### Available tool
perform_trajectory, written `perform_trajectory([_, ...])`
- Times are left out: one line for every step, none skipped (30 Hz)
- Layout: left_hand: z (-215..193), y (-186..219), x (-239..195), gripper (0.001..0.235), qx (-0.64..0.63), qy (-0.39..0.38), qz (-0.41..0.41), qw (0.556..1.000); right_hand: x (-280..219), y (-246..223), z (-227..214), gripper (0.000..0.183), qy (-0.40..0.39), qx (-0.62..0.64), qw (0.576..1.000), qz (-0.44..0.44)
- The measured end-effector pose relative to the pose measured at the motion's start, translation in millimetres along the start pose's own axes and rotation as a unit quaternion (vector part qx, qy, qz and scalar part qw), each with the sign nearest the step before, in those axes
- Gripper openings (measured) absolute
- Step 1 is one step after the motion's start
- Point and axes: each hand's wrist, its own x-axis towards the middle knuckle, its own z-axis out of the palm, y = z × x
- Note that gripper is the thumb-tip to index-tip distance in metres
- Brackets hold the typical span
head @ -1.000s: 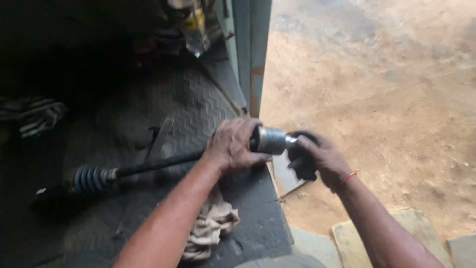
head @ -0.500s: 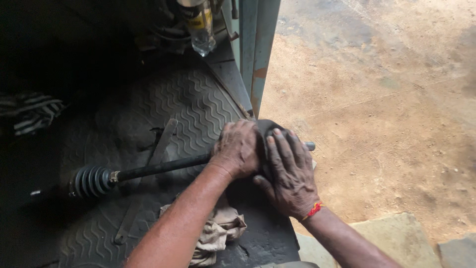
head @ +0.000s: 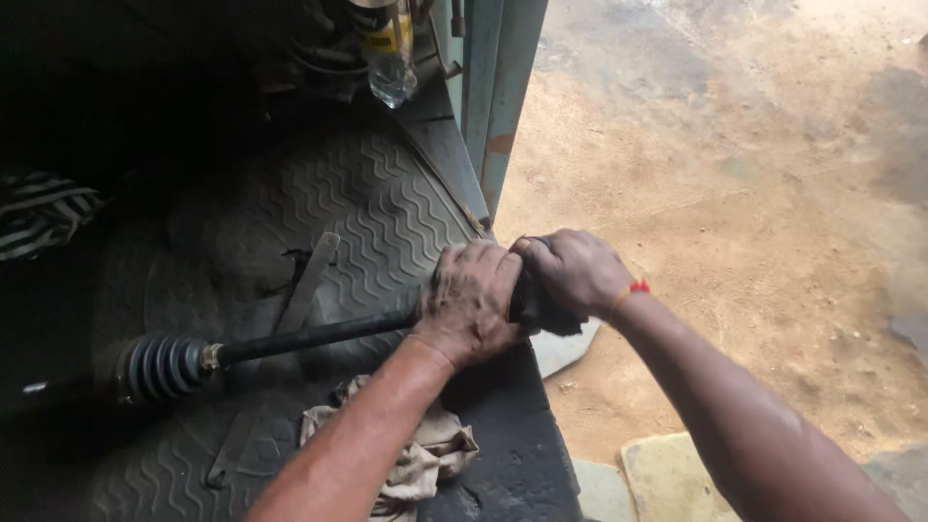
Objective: The person cleans a metal car axle shaft using a rag. They wipe the shaft and its joints repeatedly, rotating the part to clean different sections. The person also wipes their hands on the rag during the process.
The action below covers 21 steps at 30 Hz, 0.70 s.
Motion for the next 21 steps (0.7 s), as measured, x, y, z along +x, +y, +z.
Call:
perform_trajectory([-2, 2, -1, 0.061, 0.004, 0.002, 0.000, 1.000, 11, 0, -6, 0.042, -0.112, 0.069, 0.984, 0.123])
perform_trajectory([-3, 4, -2, 0.063, 0.007, 0.002, 0.001, 1.000, 18, 2, -10, 0.042, -0.138, 0.099, 0.980, 0.105])
perform_trajectory([-4, 6, -3, 0.066, 0.010, 0.003, 0.001, 1.000, 26, 6, -10, 0.042, -0.164, 0.129, 0.974, 0.086])
perform_trajectory([-4, 7, -4, 0.070, 0.012, 0.009, 0.007, 1.000, 32, 13, -7, 0.042, -0.187, 0.158, 0.967, 0.069])
perform_trajectory([-4, 7, -5, 0.073, 0.014, 0.014, 0.012, 1.000, 37, 21, -1, 0.039, -0.193, 0.156, 0.967, 0.054])
perform_trajectory([-4, 8, -5, 0.077, 0.017, 0.019, 0.018, 1.000, 42, 30, 6, 0.036, -0.198, 0.154, 0.967, 0.040])
perform_trajectory([-5, 9, -6, 0.078, 0.020, 0.019, 0.017, 0.999, 46, 39, 14, 0.034, -0.204, 0.152, 0.967, 0.027])
perform_trajectory([-5, 9, -6, 0.079, 0.024, 0.020, 0.016, 0.999, 51, 47, 24, 0.033, -0.187, 0.116, 0.976, 0.000])
perform_trajectory([-4, 10, -5, 0.080, 0.027, 0.021, 0.014, 0.999, 56, 53, 33, 0.031, -0.170, 0.079, 0.982, -0.027])
perform_trajectory([-4, 10, -4, 0.081, 0.023, 0.010, 0.005, 1.000, 58, 57, 40, 0.029, -0.153, 0.044, 0.986, -0.056])
perform_trajectory([-4, 9, -2, 0.082, 0.019, -0.001, -0.005, 1.000, 56, 62, 42, 0.027, -0.130, -0.031, 0.991, -0.007])
perform_trajectory([-4, 9, -3, 0.082, 0.014, -0.013, -0.018, 1.000, 49, 64, 43, 0.024, -0.108, -0.106, 0.988, 0.041])
perform_trajectory([-4, 9, -3, 0.081, 0.011, -0.016, -0.019, 1.000, 41, 65, 43, 0.022, -0.085, -0.179, 0.976, 0.088])
perform_trajectory([-4, 8, -2, 0.079, 0.011, -0.018, -0.020, 1.000, 36, 66, 39, 0.021, -0.004, -0.021, 0.989, 0.145])
perform_trajectory([-4, 6, -1, 0.077, 0.011, -0.020, -0.021, 1.000, 29, 66, 34, 0.029, 0.075, 0.139, 0.967, 0.198])
perform_trajectory([-3, 7, -2, 0.077, 0.003, -0.029, -0.024, 0.999, 12, 67, 29, 0.018, 0.210, 0.059, 0.975, 0.043])
perform_trajectory([-2, 6, -2, 0.077, -0.004, -0.038, -0.028, 0.999, -5, 64, 27, 0.022, 0.334, -0.022, 0.935, -0.115])
perform_trajectory([-3, 3, 0, 0.077, -0.007, -0.044, -0.031, 0.999, -27, 58, 26, 0.032, 0.297, 0.113, 0.948, -0.036])
perform_trajectory([-3, 0, 3, 0.077, -0.006, -0.043, -0.032, 0.999, -53, 52, 22, 0.043, 0.248, 0.244, 0.937, 0.044])
perform_trajectory([-2, 0, 4, 0.077, -0.010, -0.045, -0.032, 0.998, -65, 42, 25, 0.044, 0.256, 0.173, 0.950, -0.041])
perform_trajectory([-1, 0, 4, 0.077, -0.014, -0.047, -0.032, 0.998, -73, 34, 28, 0.044, 0.260, 0.100, 0.952, -0.127])
